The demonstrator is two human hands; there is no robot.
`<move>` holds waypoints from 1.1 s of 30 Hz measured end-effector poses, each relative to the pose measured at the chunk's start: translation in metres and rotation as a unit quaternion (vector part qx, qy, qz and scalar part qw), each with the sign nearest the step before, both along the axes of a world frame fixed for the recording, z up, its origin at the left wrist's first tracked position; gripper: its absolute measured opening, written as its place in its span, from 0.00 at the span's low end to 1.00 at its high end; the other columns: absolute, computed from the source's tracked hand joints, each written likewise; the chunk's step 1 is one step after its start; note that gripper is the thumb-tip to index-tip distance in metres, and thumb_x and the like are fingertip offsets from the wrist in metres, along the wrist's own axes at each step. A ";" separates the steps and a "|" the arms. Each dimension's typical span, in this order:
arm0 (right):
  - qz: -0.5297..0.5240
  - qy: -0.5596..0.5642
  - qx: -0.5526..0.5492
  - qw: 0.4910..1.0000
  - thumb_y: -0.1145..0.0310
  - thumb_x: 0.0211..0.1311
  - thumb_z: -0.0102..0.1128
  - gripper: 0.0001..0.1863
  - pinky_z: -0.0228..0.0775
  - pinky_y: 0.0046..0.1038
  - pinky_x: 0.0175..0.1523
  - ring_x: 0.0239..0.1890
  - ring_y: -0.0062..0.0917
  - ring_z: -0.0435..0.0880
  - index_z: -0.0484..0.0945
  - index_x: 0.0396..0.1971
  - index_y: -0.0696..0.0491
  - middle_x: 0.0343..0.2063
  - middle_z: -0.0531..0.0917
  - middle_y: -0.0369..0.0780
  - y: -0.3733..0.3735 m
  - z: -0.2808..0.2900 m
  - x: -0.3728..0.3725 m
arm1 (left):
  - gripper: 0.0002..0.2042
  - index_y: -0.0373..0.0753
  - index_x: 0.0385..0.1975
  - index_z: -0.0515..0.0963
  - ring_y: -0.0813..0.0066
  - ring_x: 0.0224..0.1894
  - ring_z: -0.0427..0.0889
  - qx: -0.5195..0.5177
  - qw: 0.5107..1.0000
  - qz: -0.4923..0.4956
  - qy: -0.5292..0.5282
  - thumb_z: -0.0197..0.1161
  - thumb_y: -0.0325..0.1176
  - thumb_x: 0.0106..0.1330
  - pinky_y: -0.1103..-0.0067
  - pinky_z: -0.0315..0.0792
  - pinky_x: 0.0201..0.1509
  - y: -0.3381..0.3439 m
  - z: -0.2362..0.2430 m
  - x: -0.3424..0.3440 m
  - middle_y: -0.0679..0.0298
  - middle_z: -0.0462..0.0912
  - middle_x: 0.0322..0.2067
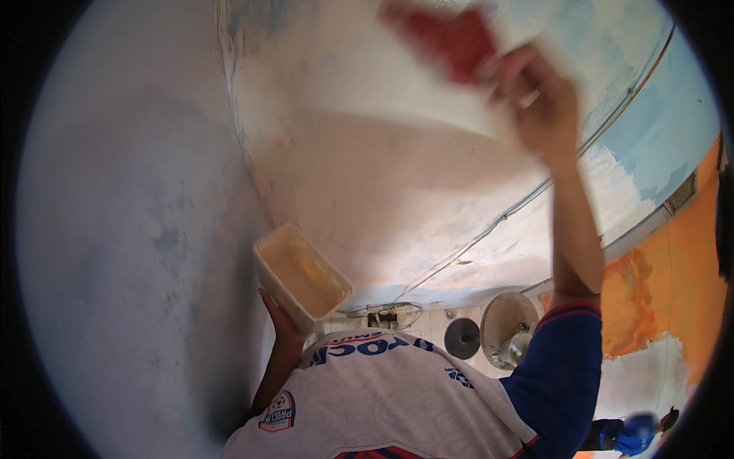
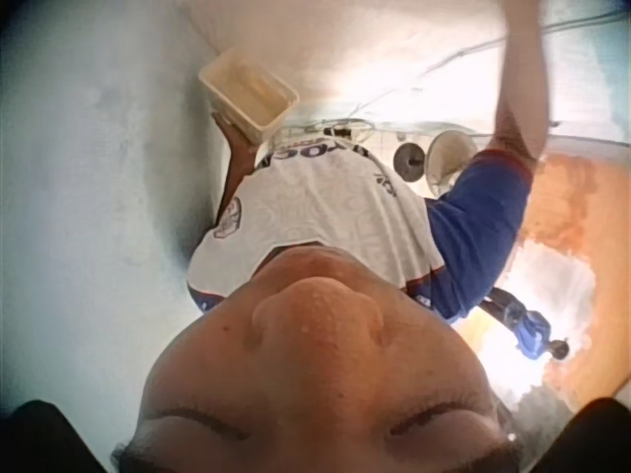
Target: The person applies plaster to a wall using a putty knife, dipping the tool into a container of plaster between applications.
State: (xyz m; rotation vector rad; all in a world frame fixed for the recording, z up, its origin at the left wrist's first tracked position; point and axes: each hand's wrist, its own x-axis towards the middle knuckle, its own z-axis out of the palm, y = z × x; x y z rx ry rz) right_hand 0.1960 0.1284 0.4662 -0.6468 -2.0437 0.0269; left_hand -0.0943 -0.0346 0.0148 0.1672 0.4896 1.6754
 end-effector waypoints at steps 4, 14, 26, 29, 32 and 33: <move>-0.034 -0.217 -0.119 0.968 0.73 0.64 0.63 0.04 0.78 0.41 0.38 0.33 0.39 0.86 0.82 0.37 0.50 0.32 0.86 0.41 0.007 -0.223 -0.011 | 0.46 0.51 0.78 0.51 0.57 0.76 0.60 0.005 0.999 -0.026 -0.036 0.35 0.77 0.69 0.60 0.58 0.77 0.008 0.013 0.010 0.62 0.57 0.76; -0.183 -0.039 0.131 0.974 0.67 0.70 0.65 0.06 0.75 0.22 0.34 0.28 0.16 0.85 0.84 0.40 0.53 0.32 0.90 0.40 0.033 -0.020 0.024 | 0.47 0.50 0.79 0.51 0.58 0.76 0.59 0.012 0.999 -0.033 -0.035 0.35 0.79 0.67 0.60 0.58 0.77 0.011 0.010 0.013 0.61 0.56 0.76; -0.189 -0.284 -0.058 0.938 0.69 0.67 0.62 0.04 0.79 0.33 0.39 0.34 0.33 0.87 0.85 0.39 0.46 0.35 0.87 0.39 0.037 -0.253 0.038 | 0.44 0.49 0.77 0.54 0.57 0.74 0.62 -0.052 0.998 -0.010 -0.039 0.38 0.75 0.70 0.61 0.60 0.76 0.014 0.001 0.014 0.59 0.59 0.75; -0.219 -0.167 0.006 0.961 0.74 0.64 0.61 0.10 0.81 0.34 0.38 0.32 0.38 0.88 0.84 0.43 0.47 0.35 0.88 0.40 0.062 -0.195 0.074 | 0.43 0.49 0.78 0.53 0.57 0.75 0.62 -0.044 0.999 0.004 -0.021 0.38 0.74 0.71 0.61 0.60 0.76 0.012 0.008 0.017 0.60 0.59 0.75; -0.246 -0.035 0.132 0.960 0.72 0.66 0.67 0.06 0.76 0.24 0.36 0.29 0.24 0.87 0.84 0.42 0.51 0.32 0.88 0.40 0.036 -0.066 0.086 | 0.43 0.50 0.78 0.52 0.57 0.75 0.61 -0.045 0.998 -0.002 -0.040 0.38 0.74 0.71 0.60 0.60 0.77 0.009 0.014 0.018 0.61 0.58 0.75; -0.226 -0.002 0.187 0.956 0.66 0.67 0.68 0.07 0.76 0.26 0.33 0.26 0.24 0.86 0.84 0.40 0.52 0.29 0.88 0.40 0.033 -0.038 0.085 | 0.43 0.50 0.78 0.52 0.57 0.75 0.61 -0.048 0.998 -0.006 -0.048 0.38 0.74 0.71 0.60 0.59 0.77 0.012 0.015 0.019 0.61 0.58 0.75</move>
